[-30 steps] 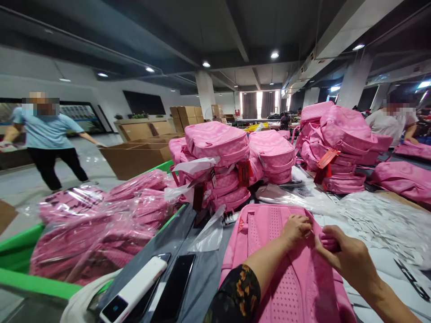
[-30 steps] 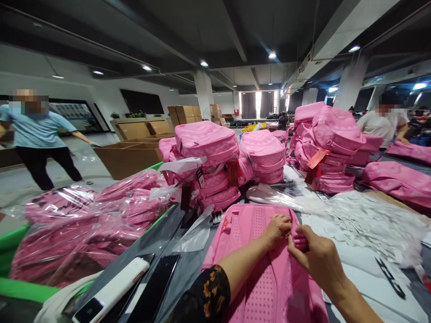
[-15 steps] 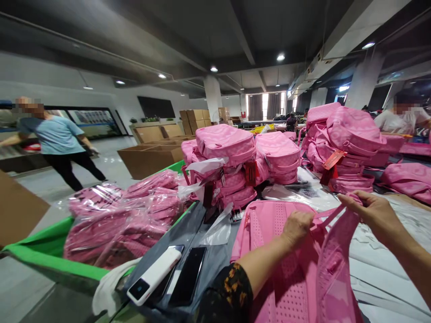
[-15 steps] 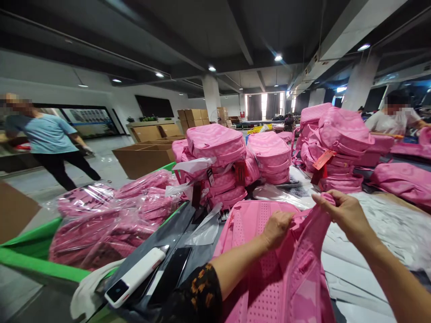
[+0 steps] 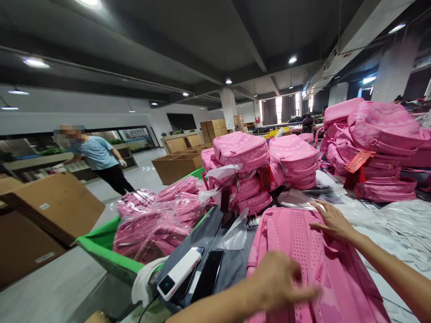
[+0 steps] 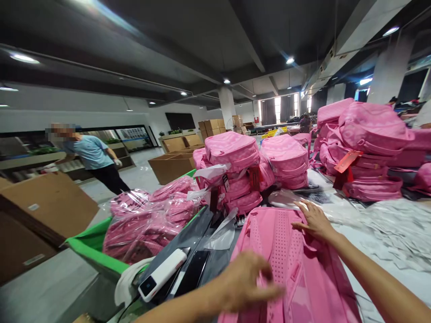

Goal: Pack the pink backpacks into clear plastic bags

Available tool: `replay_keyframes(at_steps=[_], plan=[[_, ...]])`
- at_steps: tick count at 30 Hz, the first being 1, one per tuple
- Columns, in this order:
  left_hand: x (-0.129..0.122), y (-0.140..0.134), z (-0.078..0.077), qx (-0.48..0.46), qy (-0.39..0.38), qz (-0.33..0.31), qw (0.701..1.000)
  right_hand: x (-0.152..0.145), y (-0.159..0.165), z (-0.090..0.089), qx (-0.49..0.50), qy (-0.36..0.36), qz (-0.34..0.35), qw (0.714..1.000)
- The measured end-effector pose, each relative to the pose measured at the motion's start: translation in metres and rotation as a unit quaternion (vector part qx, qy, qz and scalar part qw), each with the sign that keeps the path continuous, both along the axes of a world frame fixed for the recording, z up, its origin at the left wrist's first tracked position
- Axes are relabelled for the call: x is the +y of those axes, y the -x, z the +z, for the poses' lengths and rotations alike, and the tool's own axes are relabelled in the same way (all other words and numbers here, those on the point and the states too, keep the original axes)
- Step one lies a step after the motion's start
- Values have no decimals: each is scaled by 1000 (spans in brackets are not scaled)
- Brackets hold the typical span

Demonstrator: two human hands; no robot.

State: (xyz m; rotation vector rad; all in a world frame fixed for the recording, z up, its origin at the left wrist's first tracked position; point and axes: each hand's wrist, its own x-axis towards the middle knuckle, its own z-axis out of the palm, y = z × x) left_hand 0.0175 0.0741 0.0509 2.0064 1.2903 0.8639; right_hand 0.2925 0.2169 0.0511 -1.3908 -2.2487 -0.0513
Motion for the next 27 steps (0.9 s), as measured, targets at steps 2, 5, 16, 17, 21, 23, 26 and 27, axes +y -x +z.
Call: replay_keyframes(at_steps=[2,5,16,17,21,23,26,27], plan=[[46,14,28,52,-113,90,988,4,-1,-17,-4,-7,-20,1000],[109,13,39,55,-72,163,982,0,1,-34,21,-25,6,999],[69,10,-58,48,-247,43,967,-94,4,-69,76,-142,15,987],[64,16,-63,76,-247,27,966,-103,6,-71,64,-136,20,988],[66,24,-73,214,-192,-42,957,-117,9,-76,47,-62,23,997],[85,17,-72,274,-142,-59,949,-103,8,-77,35,3,17,999],[124,1,-69,309,-94,-49,945,-58,9,-75,-8,113,-27,993],[136,-3,-68,312,-86,-40,945,-41,9,-75,-19,136,-43,990]])
